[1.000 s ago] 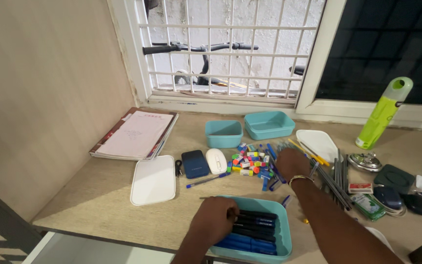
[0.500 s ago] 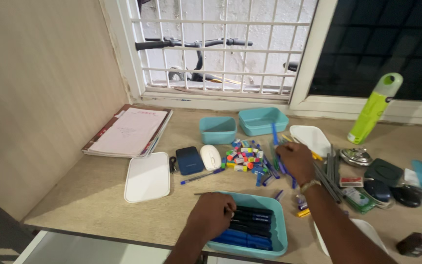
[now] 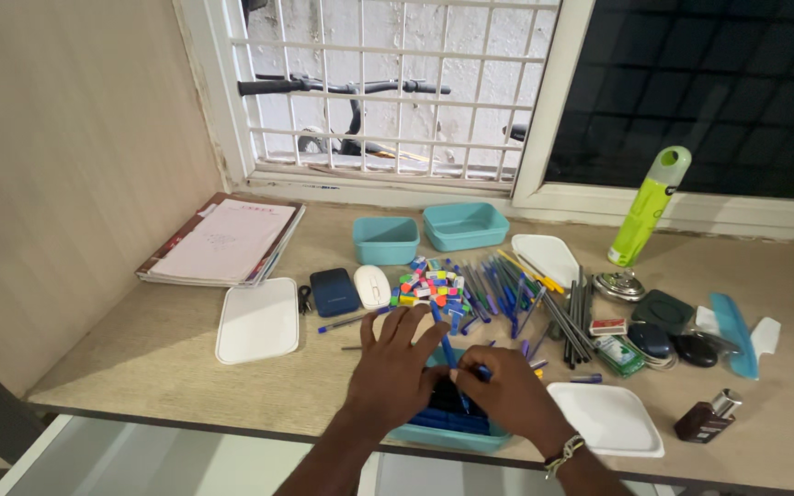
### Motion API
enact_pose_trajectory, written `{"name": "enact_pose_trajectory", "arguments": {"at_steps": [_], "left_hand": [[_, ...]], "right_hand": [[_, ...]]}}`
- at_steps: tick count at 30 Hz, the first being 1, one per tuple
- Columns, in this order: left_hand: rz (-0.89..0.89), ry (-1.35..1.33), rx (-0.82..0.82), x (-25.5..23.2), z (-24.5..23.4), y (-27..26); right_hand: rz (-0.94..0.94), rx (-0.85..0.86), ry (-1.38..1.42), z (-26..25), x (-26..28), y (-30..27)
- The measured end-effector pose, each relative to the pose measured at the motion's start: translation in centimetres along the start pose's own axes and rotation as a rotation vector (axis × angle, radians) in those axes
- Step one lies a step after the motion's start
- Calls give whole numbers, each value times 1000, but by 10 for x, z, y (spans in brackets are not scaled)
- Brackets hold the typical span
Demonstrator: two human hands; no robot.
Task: The person organizes various items on a desk, picking up pens, a mouse, and small objects by hand and placing them into blue plastic containers.
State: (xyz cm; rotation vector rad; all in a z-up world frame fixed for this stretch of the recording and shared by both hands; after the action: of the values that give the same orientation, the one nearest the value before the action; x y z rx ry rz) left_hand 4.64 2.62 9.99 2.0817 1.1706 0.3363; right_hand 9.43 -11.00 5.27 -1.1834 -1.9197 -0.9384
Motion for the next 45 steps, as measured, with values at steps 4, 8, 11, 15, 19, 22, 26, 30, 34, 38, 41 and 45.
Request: {"name": "enact_pose_trajectory", "arguments": {"at_steps": [4, 8, 11, 15, 19, 22, 26, 30, 34, 38, 41, 45], "left_hand": [[-148, 36, 284, 15, 31, -3], [-279, 32, 472, 33, 54, -15], [-412, -40, 368, 45, 46, -19], [-561, -115, 310, 52, 37, -19], [-686, -258, 160, 60, 27, -16], [-740, -389, 39, 68, 25, -17], [-827, -564, -30, 76, 36, -23], [-818, -650, -67, 83, 44, -26], [-824, -604, -68, 90, 48, -23], [-859, -614, -54, 95, 52, -23], [-882, -594, -62, 94, 54, -28], [-936, -609, -22, 95, 58, -35]], "right_hand": [[14, -19, 53, 8, -1, -4], [-122, -174, 48, 1, 0, -8], [31, -250, 312, -5, -36, -6], [46, -250, 400, 0, -53, -6], [-18, -198, 427, 5, -36, -5], [58, -169, 445, 11, -27, -9], [-16, -182, 302, 9, -12, -11], [-26, -211, 245, 8, -11, -11], [54, -279, 279, 4, -22, -14], [-116, -349, 433, -9, -17, -14], [-43, -375, 567, -12, -33, -13], [-65, -382, 632, -8, -41, -12]]}}
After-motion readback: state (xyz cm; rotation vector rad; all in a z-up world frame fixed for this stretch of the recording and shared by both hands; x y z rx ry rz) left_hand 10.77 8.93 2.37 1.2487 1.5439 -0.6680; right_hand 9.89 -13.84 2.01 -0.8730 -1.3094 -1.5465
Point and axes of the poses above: each hand's wrist, its own y-axis towards the middle knuckle, its own z-axis out of the palm, x = y × z, the point moved 10 cm from there along y, towards the middle knuckle, and after that the axes turned 9 degrees about y, right-handed, at the moved point
